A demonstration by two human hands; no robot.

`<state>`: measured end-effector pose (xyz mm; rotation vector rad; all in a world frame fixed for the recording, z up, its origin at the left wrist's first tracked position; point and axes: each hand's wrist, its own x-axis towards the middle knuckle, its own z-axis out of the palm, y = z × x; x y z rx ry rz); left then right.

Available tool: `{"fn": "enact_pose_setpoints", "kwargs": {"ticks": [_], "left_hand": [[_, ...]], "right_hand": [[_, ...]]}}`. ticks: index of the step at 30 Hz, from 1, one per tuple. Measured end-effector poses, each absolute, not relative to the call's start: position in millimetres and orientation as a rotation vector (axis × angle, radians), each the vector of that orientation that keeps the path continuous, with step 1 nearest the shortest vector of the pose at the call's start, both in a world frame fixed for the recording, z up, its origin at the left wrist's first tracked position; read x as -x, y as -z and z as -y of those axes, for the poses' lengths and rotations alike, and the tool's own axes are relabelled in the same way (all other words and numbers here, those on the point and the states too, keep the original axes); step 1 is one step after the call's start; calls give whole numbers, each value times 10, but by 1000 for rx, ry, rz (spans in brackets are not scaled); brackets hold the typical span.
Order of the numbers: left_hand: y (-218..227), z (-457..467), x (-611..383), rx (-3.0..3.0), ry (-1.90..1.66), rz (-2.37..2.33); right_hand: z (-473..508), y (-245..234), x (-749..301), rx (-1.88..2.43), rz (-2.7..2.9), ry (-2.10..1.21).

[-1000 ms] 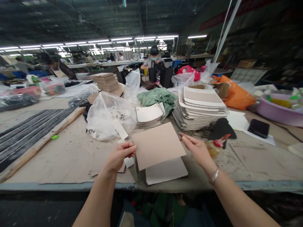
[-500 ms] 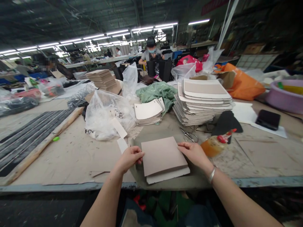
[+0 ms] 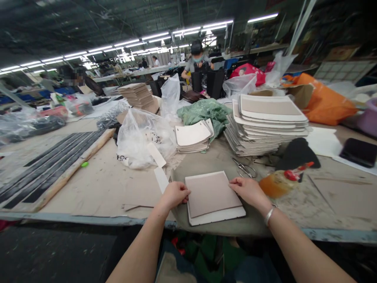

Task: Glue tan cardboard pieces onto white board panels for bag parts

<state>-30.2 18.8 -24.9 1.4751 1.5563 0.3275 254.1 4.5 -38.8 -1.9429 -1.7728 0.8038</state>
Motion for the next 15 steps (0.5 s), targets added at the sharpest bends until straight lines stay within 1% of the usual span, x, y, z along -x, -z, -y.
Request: {"fn": "enact_pose_setpoints", "kwargs": {"ticks": [8,15], "left_hand": [[285,-205,271,-1541,-289,-1624],[275,-235,248,-1594,-203,-1637]], "right_hand": [[-95,368,-2546,2050,1819,-802],[-111,304,-2496,2134,1898,-706]]}}
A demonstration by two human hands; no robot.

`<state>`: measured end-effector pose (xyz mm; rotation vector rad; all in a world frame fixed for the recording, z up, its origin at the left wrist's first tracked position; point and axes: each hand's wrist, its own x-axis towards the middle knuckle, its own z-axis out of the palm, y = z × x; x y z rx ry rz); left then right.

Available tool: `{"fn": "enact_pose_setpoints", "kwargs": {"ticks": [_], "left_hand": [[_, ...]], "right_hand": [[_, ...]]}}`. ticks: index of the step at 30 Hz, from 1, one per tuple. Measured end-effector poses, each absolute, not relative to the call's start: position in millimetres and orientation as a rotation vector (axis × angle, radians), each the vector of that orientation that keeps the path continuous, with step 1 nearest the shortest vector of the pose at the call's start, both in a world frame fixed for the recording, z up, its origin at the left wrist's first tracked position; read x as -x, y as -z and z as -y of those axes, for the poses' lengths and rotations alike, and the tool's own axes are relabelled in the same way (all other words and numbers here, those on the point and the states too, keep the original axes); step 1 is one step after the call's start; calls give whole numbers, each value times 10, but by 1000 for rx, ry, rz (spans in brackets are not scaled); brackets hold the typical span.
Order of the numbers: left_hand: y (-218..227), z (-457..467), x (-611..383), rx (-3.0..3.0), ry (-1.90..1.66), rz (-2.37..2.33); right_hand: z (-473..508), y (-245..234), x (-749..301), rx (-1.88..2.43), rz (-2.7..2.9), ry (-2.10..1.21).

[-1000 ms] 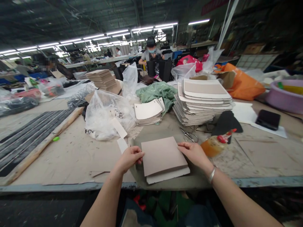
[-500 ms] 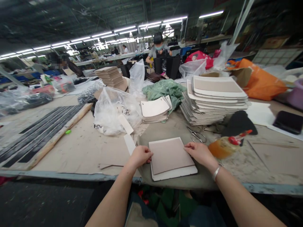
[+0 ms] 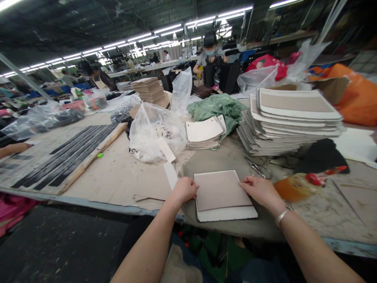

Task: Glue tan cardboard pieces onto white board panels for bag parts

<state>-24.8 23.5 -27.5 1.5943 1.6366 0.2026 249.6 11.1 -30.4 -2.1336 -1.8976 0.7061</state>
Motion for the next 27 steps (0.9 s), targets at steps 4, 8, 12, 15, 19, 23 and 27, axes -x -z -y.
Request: {"fn": "enact_pose_setpoints", "kwargs": {"ticks": [4,8,12,15,19,23,27], "left_hand": [[286,-263,248,-1628,-136,-1656],[293,-282,245,-1661,-80,-1670],[290,-279,238,-1697,-52,-1677],[294,-279,236,-1718,-37,-1680],[293,-285,235,-1740,-16,-1691],[278,-291,233,-1767,8,-1704],[274,-299,233,-1808,26,-1710]], "right_hand": [[-112,289,-2475,2116,1916,-677],[-117,304,-2454,2134,1881,-669],[-118,326,-2445,2112,1872,-640],[-122,332,-2443,2104,1857,-639],[-132,332,-2439,2098,1848,-644],[-141,330,-2438,2090,1861,-647],[-145,319,-2434,2091,1871,-647]]}}
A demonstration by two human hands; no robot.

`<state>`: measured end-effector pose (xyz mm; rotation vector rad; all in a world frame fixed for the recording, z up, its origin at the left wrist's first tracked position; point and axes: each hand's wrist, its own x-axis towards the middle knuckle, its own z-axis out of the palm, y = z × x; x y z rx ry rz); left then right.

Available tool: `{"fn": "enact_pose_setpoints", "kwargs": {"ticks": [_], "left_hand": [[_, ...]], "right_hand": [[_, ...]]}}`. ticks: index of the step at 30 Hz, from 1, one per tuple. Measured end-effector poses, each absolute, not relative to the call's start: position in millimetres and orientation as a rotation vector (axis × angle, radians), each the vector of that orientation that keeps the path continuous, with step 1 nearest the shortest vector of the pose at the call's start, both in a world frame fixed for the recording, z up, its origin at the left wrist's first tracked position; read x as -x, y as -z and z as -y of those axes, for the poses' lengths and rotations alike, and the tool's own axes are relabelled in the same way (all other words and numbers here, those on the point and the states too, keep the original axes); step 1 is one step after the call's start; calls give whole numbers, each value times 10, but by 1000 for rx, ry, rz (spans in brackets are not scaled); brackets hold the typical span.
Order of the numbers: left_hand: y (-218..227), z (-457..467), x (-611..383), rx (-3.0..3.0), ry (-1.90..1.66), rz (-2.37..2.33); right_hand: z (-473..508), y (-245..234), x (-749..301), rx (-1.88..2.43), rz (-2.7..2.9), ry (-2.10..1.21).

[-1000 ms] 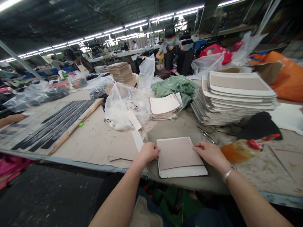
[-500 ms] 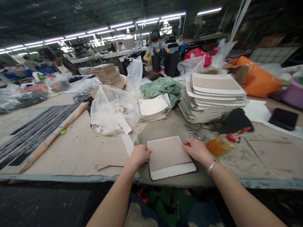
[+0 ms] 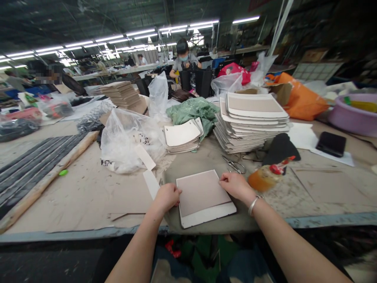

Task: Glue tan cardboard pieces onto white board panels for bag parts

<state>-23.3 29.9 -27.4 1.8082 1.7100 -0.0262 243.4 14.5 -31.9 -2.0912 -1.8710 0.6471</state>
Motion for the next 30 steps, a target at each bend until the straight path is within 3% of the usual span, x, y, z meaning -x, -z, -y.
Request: {"fn": "enact_pose_setpoints", "kwargs": {"ticks": [30], "left_hand": [[191,-263,195,-2016,99,-1765]], "right_hand": [[-149,193,-2419,2098,1977,-638]]}}
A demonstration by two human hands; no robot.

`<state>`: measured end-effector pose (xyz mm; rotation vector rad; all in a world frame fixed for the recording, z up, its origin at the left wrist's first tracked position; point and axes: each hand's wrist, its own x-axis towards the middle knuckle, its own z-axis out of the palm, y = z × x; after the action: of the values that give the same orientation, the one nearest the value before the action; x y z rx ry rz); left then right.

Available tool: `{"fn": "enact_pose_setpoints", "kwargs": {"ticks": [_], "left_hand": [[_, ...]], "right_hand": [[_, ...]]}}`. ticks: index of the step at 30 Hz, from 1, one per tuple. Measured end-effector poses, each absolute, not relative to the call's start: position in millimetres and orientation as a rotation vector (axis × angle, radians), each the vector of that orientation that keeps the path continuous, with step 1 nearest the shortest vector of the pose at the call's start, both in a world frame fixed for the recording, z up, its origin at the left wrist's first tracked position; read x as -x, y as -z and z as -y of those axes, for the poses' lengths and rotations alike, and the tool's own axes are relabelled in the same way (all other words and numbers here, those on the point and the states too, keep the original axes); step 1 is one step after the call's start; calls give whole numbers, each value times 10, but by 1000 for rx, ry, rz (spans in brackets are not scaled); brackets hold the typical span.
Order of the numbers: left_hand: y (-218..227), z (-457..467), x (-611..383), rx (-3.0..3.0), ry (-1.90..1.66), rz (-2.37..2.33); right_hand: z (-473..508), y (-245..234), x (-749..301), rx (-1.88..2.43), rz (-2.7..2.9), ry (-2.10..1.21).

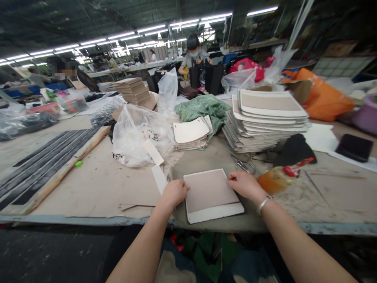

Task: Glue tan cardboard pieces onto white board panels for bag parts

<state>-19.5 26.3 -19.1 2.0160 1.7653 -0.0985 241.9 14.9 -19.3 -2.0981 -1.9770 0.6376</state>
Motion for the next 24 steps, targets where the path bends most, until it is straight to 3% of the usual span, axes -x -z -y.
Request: {"fn": "enact_pose_setpoints", "kwargs": {"ticks": [24], "left_hand": [[234,-268,181,-2145,192,-1775]], "right_hand": [[-101,191,-2396,2130,2086,-470]]}}
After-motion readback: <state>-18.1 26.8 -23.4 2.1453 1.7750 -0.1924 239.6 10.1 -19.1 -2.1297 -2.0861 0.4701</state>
